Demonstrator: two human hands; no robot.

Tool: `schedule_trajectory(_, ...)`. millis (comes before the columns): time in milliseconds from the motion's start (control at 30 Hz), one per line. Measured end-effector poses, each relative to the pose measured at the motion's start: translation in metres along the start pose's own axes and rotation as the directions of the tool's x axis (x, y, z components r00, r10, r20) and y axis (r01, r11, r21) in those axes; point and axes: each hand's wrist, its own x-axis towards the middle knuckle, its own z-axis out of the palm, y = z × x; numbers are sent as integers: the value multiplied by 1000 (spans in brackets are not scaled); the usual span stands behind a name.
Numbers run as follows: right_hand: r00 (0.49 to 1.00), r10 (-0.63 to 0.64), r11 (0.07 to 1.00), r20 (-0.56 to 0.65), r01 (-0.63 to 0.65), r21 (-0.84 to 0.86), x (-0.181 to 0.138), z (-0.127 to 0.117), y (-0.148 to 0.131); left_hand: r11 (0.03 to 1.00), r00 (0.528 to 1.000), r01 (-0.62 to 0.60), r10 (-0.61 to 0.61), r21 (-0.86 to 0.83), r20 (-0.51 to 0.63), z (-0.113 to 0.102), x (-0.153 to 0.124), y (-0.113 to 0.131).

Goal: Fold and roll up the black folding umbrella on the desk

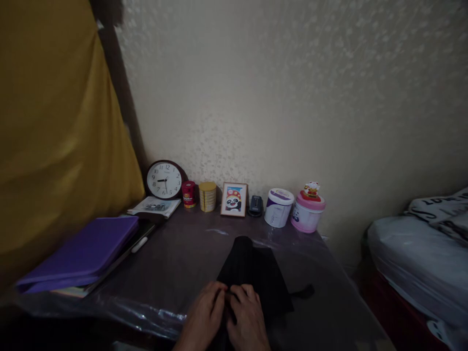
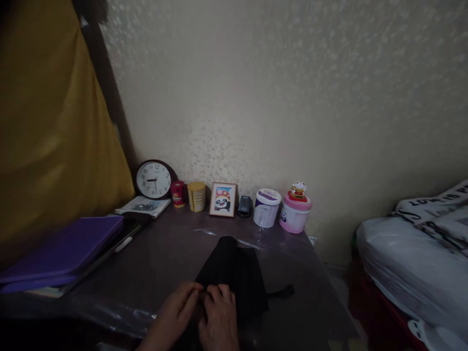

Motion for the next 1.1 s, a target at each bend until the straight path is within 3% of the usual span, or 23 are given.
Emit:
schedule_trajectory(100,1000,-6,1000,6,6,10,-4,4,2,979,982,-171,178,-108,68,14,18,4)
schedule_trajectory(233,999,-33,999,-2,33,18,-4,5,3,958,961,-154,201,-241,188,36,42,-12)
schedule_trajectory(333,999,-33,998,-17,34,43,-3,4,4,961,948,-186,231,-207,220,42,61,-25)
schedule_trajectory(533,999,-26,997,-31,28,71,-3,5,7,973,958,-192,215,-129,191,47,95,-33)
schedule_trajectory(733,999,19,996,-39,-16,85,-3,-1,-3,981,976,-189,193,-51,97,50,110,-39)
schedule_trajectory(900,999,21,995,-34,-17,101,-5,-5,-8,996,997,-80,80,32,-1,43,104,-51)
schedule_trajectory(1033,998,24,997,-63,-19,78,-6,0,-5,999,996,-49,49,11,-77,36,73,-40)
schedule_trajectory(1100,996,44,996,-71,-38,86,-7,2,-5,997,997,-67,65,-43,-42,37,52,-30)
